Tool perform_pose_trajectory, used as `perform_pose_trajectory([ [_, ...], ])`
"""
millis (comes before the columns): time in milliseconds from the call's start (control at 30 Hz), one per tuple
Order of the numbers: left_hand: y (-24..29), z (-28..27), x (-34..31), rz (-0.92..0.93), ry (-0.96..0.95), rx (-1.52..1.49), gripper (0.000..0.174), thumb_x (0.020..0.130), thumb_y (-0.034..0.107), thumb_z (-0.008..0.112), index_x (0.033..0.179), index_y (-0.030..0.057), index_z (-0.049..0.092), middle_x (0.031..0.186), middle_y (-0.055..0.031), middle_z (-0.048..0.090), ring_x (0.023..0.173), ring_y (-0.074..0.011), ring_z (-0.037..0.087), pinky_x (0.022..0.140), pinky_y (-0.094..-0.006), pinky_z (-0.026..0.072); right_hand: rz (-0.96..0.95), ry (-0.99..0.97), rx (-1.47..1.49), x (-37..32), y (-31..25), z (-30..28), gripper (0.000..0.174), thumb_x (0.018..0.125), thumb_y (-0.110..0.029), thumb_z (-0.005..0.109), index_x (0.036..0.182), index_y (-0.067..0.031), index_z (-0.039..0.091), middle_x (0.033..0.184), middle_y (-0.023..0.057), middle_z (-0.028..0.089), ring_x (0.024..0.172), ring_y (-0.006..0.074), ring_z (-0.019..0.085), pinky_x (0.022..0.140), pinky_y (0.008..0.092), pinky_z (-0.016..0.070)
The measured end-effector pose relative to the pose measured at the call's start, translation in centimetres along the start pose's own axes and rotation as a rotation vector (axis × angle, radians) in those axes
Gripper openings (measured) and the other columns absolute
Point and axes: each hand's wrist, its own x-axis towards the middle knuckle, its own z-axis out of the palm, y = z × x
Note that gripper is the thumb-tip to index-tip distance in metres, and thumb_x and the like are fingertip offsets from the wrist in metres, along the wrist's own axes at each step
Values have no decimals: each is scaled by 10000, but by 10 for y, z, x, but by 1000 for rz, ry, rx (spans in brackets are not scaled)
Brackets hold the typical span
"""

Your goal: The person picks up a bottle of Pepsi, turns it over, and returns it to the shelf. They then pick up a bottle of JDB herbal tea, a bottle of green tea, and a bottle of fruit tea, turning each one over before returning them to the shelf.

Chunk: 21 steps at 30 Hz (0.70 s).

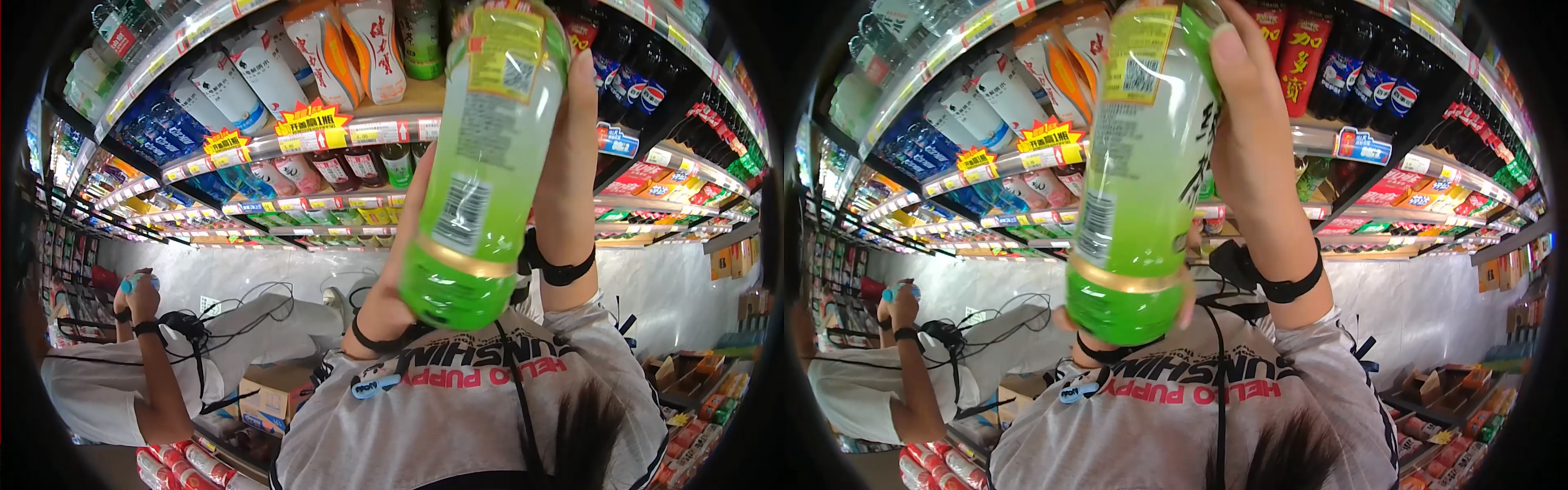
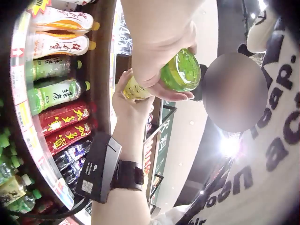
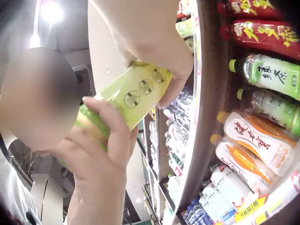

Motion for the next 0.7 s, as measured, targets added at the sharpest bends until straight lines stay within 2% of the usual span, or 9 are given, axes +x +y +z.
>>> perform_pose_trajectory([
  [133, -5, -5, 0, 17, -57, -325, 992, 576, 542, 670, 1227, -36, 195, 1121, -243, 298, 682, -248, 358, 551, -300, 314, 24, -330, 143, 26, 13, -23, 836, 776, -640, 457, 1302, -5, 320, 1218, 228, 465, 1101, 268, 495, 878, 353, 444],
  [167, -5, -6, -1, 17, -78, -426, 984, 578, 576, 657, 1212, -42, 229, 1087, -254, 336, 615, -249, 390, 499, -295, 335, 43, -411, 68, 30, 8, -27, 930, 688, -657, 565, 1294, 6, 324, 1201, 246, 470, 1085, 285, 505, 879, 375, 446],
  [267, -12, -22, -2, -1, -135, -578, 984, 585, 678, 619, 1169, -60, 334, 986, -288, 450, 415, -254, 483, 345, -279, 396, 147, -443, 30, 36, 17, -47, 951, 648, -619, 638, 1282, 20, 332, 1206, 241, 468, 1078, 287, 510, 884, 394, 444],
  [300, -19, -46, -1, -27, -225, -505, 1081, 534, 711, 626, 1247, -26, 282, 1034, -298, 438, 463, -266, 512, 390, -287, 430, 208, -431, 60, 35, 14, -48, 961, 601, -536, 732, 1272, 29, 339, 1200, 213, 479, 1086, 272, 507, 901, 381, 430],
  [433, -19, -73, 20, 10, -332, -491, 1107, 573, 724, 576, 1325, -12, 229, 1162, -323, 395, 640, -327, 577, 511, -363, 482, 118, -307, 167, 26, 1, -43, 855, 574, -71, 774, 1288, 9, 310, 1180, 102, 480, 1098, 192, 473, 895, 331, 429],
  [500, -14, -57, 16, 91, 374, -460, 891, 738, 628, 478, 1342, 23, 224, 1305, -237, 341, 1023, -365, 514, 781, -469, 455, 8, -262, 40, 20, -11, -35, 825, 566, -8, 763, 1271, 5, 334, 1173, 99, 484, 1098, 194, 475, 907, 335, 425],
  [600, -15, -73, 32, 121, 412, -1, 552, 881, 396, 400, 1297, 41, 320, 1243, -151, 445, 1165, -324, 417, 944, -462, 343, -160, -234, -157, 19, -23, -22, 776, 550, 47, 768, 1226, -2, 390, 1151, 98, 495, 1082, 182, 489, 887, 319, 449],
  [633, -13, -77, 33, 117, 456, 314, 585, 871, 330, 442, 1340, 49, 235, 1281, -149, 406, 1160, -302, 434, 952, -444, 333, -206, -220, -233, 20, -19, -22, 774, 550, 32, 776, 1223, -1, 394, 1146, 99, 498, 1078, 179, 493, 875, 312, 459],
  [700, -9, -85, 33, 76, 432, 391, 585, 863, 294, 457, 1341, 50, 225, 1282, -148, 407, 1162, -291, 435, 956, -426, 328, -242, -211, -439, 25, -9, -28, 813, 568, 84, 742, 1272, -1, 345, 1187, 111, 479, 1082, 207, 496, 889, 335, 460],
])
